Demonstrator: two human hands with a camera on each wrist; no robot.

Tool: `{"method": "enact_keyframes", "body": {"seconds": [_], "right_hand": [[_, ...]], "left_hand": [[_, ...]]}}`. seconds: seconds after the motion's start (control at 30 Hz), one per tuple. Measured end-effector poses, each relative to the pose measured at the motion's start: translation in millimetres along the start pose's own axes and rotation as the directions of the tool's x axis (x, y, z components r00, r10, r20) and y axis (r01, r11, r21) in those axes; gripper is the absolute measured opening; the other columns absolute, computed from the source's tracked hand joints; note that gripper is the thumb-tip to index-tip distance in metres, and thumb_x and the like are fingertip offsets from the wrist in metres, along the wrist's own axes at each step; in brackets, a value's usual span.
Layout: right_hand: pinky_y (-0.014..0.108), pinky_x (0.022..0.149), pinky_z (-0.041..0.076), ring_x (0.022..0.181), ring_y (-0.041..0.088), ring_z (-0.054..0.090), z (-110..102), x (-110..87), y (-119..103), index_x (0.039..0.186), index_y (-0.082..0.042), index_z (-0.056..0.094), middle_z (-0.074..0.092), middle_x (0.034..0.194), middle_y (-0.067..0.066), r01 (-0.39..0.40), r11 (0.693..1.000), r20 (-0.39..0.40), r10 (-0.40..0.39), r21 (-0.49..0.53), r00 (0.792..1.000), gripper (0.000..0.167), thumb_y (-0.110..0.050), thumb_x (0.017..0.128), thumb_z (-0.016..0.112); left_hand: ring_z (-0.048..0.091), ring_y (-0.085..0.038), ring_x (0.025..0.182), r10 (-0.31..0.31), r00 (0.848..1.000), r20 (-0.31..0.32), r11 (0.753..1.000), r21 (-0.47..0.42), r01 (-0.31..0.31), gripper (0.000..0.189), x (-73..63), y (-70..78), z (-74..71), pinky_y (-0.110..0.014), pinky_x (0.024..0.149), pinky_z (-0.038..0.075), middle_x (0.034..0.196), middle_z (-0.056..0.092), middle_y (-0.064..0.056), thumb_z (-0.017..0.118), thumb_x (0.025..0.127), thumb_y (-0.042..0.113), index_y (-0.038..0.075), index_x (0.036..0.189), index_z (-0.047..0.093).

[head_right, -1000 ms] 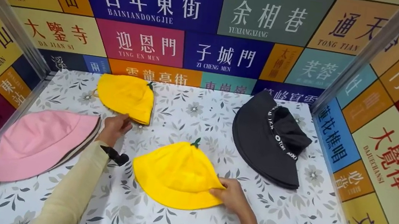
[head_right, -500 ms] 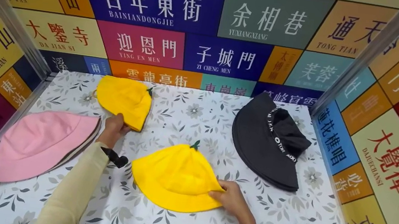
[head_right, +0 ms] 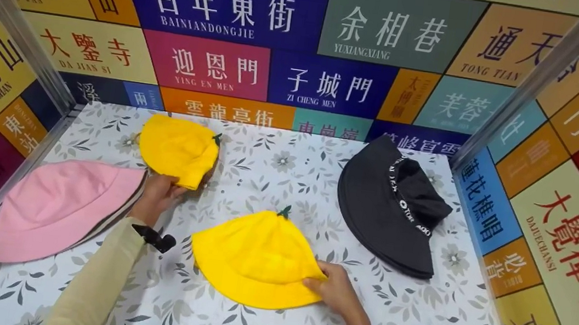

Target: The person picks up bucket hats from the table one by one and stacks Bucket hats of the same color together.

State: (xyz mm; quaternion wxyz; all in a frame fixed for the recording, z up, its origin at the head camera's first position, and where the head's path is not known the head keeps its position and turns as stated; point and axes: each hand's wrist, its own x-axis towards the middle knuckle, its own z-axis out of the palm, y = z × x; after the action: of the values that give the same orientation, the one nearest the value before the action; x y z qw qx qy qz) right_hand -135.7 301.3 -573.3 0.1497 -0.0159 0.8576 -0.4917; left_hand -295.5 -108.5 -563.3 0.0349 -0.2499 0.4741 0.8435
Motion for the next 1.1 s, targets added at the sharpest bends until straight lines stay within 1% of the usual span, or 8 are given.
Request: {"method": "enact_keyframes", "body": {"seconds": [0.1, 0.2, 0.33, 0.47, 0.57, 0.7, 0.87, 1.1], "right_hand": [[0.020, 0.070, 0.048, 0.073, 0.010, 0.057, 0.6, -0.7, -0.1, 0.118, 0.004, 0.069, 0.070, 0.097, 0.014, -0.002, 1.000, -0.002, 0.002, -0.005, 1.000, 0.035, -0.008, 0.085, 0.074], [0.020, 0.071, 0.048, 0.074, 0.010, 0.057, 0.8, -1.5, -0.4, 0.120, 0.005, 0.068, 0.071, 0.100, 0.015, 0.001, 1.000, -0.002, -0.001, -0.009, 1.000, 0.037, -0.010, 0.086, 0.074], [0.020, 0.071, 0.048, 0.075, 0.011, 0.057, 1.4, -1.7, -2.1, 0.121, 0.005, 0.067, 0.071, 0.100, 0.015, -0.003, 1.000, -0.001, 0.003, -0.011, 1.000, 0.037, -0.010, 0.087, 0.073], [0.021, 0.069, 0.049, 0.074, 0.012, 0.057, 2.2, -1.4, -3.7, 0.120, 0.005, 0.067, 0.070, 0.098, 0.014, -0.011, 1.000, -0.004, 0.011, -0.020, 1.000, 0.036, -0.010, 0.087, 0.073], [0.021, 0.068, 0.049, 0.073, 0.012, 0.057, 2.5, -0.9, -3.7, 0.119, 0.005, 0.067, 0.070, 0.097, 0.013, -0.014, 0.999, -0.012, 0.014, -0.029, 1.000, 0.036, -0.011, 0.087, 0.074], [0.021, 0.067, 0.048, 0.072, 0.012, 0.057, 2.9, -0.3, -4.1, 0.118, 0.005, 0.068, 0.069, 0.094, 0.012, -0.018, 0.999, -0.022, 0.017, -0.031, 1.000, 0.036, -0.010, 0.087, 0.074], [0.021, 0.068, 0.048, 0.073, 0.012, 0.056, 3.9, -0.1, -4.7, 0.118, 0.004, 0.067, 0.068, 0.094, 0.011, -0.025, 0.999, -0.032, 0.024, -0.034, 0.999, 0.036, -0.009, 0.086, 0.074], [0.021, 0.070, 0.048, 0.075, 0.013, 0.057, 5.5, 0.7, -6.2, 0.123, 0.004, 0.066, 0.070, 0.100, 0.012, -0.033, 0.999, -0.033, 0.032, -0.036, 0.999, 0.041, -0.010, 0.086, 0.074]], "left_hand": [[0.050, -0.022, 0.099, -0.018, 0.999, 0.034, 0.998, -0.066, 0.020, 0.061, -1.4, -1.4, -3.1, -0.026, 0.062, 0.050, 0.121, 0.046, -0.008, 0.043, 0.090, -0.009, 0.018, 0.145, 0.034], [0.049, -0.024, 0.106, -0.042, 0.997, 0.065, 0.994, -0.093, 0.048, 0.066, -3.8, -2.8, -6.4, -0.027, 0.063, 0.052, 0.126, 0.044, -0.007, 0.042, 0.089, -0.010, 0.021, 0.146, 0.030], [0.051, -0.026, 0.113, -0.011, 0.994, 0.104, 0.996, -0.090, 0.020, 0.067, -7.3, -2.3, -9.0, -0.028, 0.068, 0.057, 0.131, 0.044, -0.010, 0.040, 0.089, -0.013, 0.014, 0.148, 0.027], [0.058, -0.020, 0.099, 0.032, 0.992, 0.119, 0.998, -0.065, -0.025, 0.063, -14.6, 2.2, -8.5, -0.025, 0.063, 0.057, 0.128, 0.045, -0.010, 0.040, 0.090, -0.014, 0.007, 0.147, 0.027], [0.058, -0.015, 0.082, 0.054, 0.990, 0.132, 0.998, -0.027, -0.051, 0.061, -25.4, 6.4, -5.8, -0.022, 0.056, 0.050, 0.124, 0.044, -0.010, 0.041, 0.092, -0.012, 0.008, 0.147, 0.026], [0.056, -0.014, 0.079, 0.100, 0.980, 0.174, 0.995, -0.012, -0.100, 0.062, -43.5, 11.3, -0.4, -0.024, 0.057, 0.048, 0.124, 0.045, -0.009, 0.042, 0.094, -0.011, 0.010, 0.150, 0.024], [0.051, -0.015, 0.068, 0.175, 0.963, 0.206, 0.983, 0.016, -0.182, 0.061, -64.1, 14.9, 4.7, -0.026, 0.054, 0.045, 0.117, 0.051, -0.009, 0.045, 0.094, -0.012, 0.009, 0.148, 0.028], [0.043, -0.015, 0.062, 0.161, 0.947, 0.279, 0.983, 0.043, -0.180, 0.039, -91.4, 10.0, 9.8, -0.024, 0.055, 0.041, 0.091, 0.050, -0.004, 0.047, 0.097, -0.007, 0.005, 0.133, 0.037]]}}
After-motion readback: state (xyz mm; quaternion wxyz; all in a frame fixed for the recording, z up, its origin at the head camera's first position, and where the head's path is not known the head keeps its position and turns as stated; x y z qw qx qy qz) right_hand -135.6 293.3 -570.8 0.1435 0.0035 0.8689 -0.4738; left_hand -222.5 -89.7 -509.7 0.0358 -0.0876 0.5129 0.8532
